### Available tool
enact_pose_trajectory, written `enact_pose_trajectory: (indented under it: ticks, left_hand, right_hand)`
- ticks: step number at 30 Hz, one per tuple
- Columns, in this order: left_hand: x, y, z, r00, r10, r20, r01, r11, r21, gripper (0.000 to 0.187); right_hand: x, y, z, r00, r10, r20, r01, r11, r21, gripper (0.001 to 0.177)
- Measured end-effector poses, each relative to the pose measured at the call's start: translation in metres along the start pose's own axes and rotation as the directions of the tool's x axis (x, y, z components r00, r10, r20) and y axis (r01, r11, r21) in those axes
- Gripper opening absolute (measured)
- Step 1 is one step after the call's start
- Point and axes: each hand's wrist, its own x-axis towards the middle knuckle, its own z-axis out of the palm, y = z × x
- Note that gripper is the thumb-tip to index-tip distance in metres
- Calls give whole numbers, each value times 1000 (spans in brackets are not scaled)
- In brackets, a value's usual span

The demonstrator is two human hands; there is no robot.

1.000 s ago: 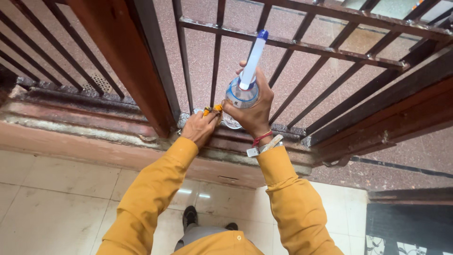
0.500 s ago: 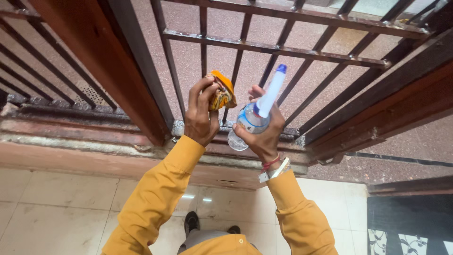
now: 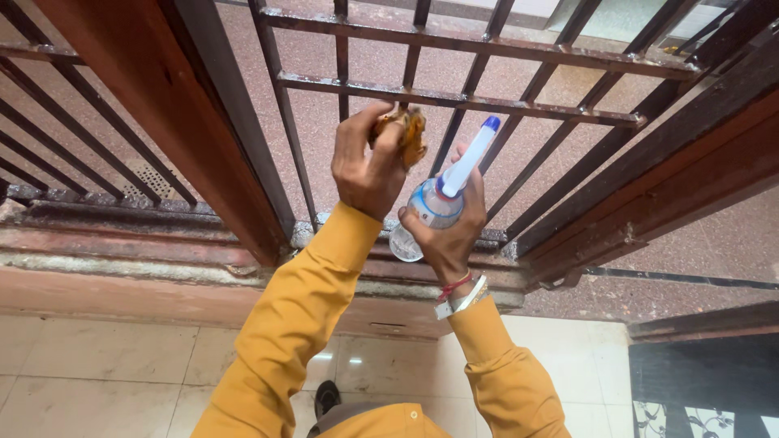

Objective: The person cleans window bars by wiping them with a cloth while holding a spray bottle.

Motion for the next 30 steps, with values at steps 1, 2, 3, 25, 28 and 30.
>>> enact_pose_trajectory:
  ticks: [1, 2, 3, 25, 28, 30]
  left_hand:
    - [-1, -3, 3, 1000, 27, -9, -26, 999, 21, 30]
    - [-3, -5, 4, 1000, 26, -10, -26, 999, 21, 30]
    - [-6, -8, 5, 997, 72, 32, -73, 996, 46, 30]
    - [-5, -27, -24, 957, 176, 232, -151, 981, -122, 54]
    - [-9, -26, -23, 963, 140, 228, -110, 984, -141, 53]
    - [-12, -26, -23, 962, 137, 236, -111, 986, -122, 52]
  right_hand:
    - [1, 3, 1, 999, 37, -2, -37, 999, 2, 93]
    - [2, 7, 2, 999, 36, -1, -36, 999, 2, 93]
    - [4, 11, 3, 994, 105, 26, -106, 994, 36, 89]
    - [9, 19, 22, 1000, -6, 10, 6, 1000, 24, 72]
    - [8, 23, 24, 1000, 1, 2, -1, 1000, 13, 71]
    - [5, 24, 25, 998, 59, 11, -59, 998, 20, 71]
